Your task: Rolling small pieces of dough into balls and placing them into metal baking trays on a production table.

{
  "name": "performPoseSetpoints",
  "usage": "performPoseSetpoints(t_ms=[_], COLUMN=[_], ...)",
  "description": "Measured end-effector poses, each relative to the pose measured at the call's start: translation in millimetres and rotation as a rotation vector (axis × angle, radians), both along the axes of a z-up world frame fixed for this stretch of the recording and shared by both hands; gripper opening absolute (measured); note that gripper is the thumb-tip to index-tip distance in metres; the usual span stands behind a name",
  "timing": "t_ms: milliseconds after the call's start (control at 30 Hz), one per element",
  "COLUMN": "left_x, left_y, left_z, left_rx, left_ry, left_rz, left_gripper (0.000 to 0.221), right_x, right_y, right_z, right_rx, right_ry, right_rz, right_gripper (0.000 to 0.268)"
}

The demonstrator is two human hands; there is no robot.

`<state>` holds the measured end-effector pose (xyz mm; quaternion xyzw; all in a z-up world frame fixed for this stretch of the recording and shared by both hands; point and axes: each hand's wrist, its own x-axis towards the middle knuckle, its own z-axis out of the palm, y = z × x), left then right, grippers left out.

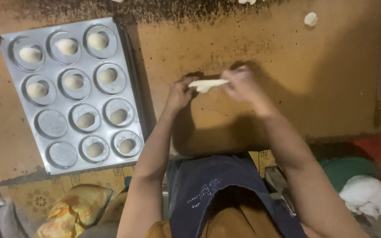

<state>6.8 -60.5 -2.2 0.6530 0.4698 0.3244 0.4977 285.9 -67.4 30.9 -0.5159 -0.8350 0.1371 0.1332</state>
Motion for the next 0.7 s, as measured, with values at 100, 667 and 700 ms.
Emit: performPoseSetpoints(t_ms=[100, 667, 700], left_x=[12.7, 3.6, -1.4], left_y=[11.9, 19.4, 19.8], left_z=[45.7, 54.3, 61.8], left_rx=[0.116, -0.418, -0.453], left_ry=[0.192, 0.296, 0.373], left_rz=[-0.087, 0.140, 0.222], left_gripper=[0.038, 0.040, 0.042], right_x=[110.4, 293.5, 317.7], right_y=[7.5, 28.8, 32.1], right_z=[31.5, 86.7, 66.1], right_rx=[0.077, 0.240, 0.443], right_ry=[-0.032, 0.334, 0.308], right_rz=[-0.170, -0.440, -0.565], right_gripper=[0.022, 0.005, 0.009])
